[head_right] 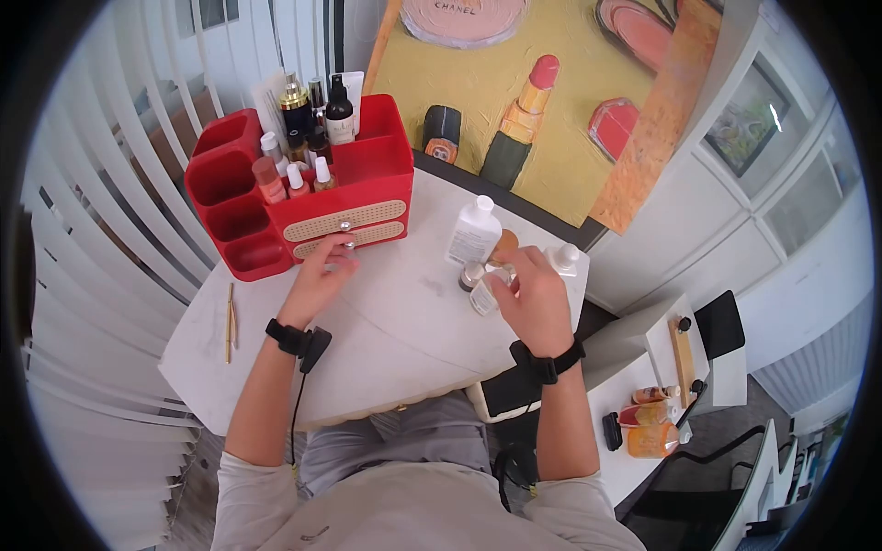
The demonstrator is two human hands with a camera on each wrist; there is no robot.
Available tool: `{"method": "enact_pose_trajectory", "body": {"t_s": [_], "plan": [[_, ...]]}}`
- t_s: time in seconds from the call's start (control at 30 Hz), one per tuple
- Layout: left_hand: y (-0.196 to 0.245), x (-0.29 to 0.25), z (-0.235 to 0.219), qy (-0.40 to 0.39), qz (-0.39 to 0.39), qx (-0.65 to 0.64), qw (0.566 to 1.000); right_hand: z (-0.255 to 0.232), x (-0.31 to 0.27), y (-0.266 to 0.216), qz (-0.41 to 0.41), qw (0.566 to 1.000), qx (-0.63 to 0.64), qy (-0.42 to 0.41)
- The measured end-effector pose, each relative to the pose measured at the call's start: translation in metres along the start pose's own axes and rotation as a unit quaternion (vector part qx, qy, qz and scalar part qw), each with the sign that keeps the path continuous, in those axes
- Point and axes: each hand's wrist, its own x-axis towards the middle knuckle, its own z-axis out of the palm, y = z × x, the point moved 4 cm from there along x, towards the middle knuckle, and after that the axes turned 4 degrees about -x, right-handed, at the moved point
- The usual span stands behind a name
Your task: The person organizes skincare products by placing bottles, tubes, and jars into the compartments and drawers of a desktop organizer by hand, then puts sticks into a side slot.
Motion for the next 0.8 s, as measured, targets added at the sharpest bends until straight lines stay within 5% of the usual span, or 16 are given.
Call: {"method": "enact_pose_trajectory", "body": {"t_s": [0.07, 0.2, 0.27, 0.37, 0.4, 0.47, 0.63, 0.7, 0.8], "plan": [[0.003, 0.0, 0.0, -0.006, -0.001, -0.001, 1.0, 0.003, -0.003, -0.001, 0.009, 0.996, -0.05, -0.075], [0.02, -0.008, -0.001, -0.034, -0.071, 0.064, 0.995, 0.014, -0.011, 0.008, -0.041, 0.987, -0.126, -0.092], [0.033, -0.015, 0.001, -0.029, -0.075, 0.219, 0.972, 0.014, -0.008, -0.003, -0.089, 0.978, -0.125, -0.141], [0.06, -0.024, 0.009, -0.083, -0.055, 0.256, 0.962, 0.015, 0.005, -0.021, -0.076, 0.98, 0.034, -0.18], [0.068, -0.026, 0.013, -0.08, -0.053, 0.259, 0.961, 0.016, 0.012, -0.027, -0.08, 0.98, 0.036, -0.178], [0.09, -0.03, 0.026, -0.117, 0.042, 0.069, 0.99, 0.017, 0.03, -0.042, -0.088, 0.975, 0.122, -0.165], [0.11, -0.027, 0.017, -0.037, 0.042, 0.173, 0.983, 0.016, 0.137, -0.064, -0.086, 0.978, 0.192, -0.007], [0.1, -0.027, 0.012, -0.042, 0.035, 0.174, 0.983, 0.03, 0.186, -0.07, -0.163, 0.969, 0.178, 0.046], [0.089, -0.039, 0.008, -0.071, 0.056, 0.173, 0.981, 0.062, 0.24, -0.079, -0.193, 0.979, 0.066, 0.018]]}}
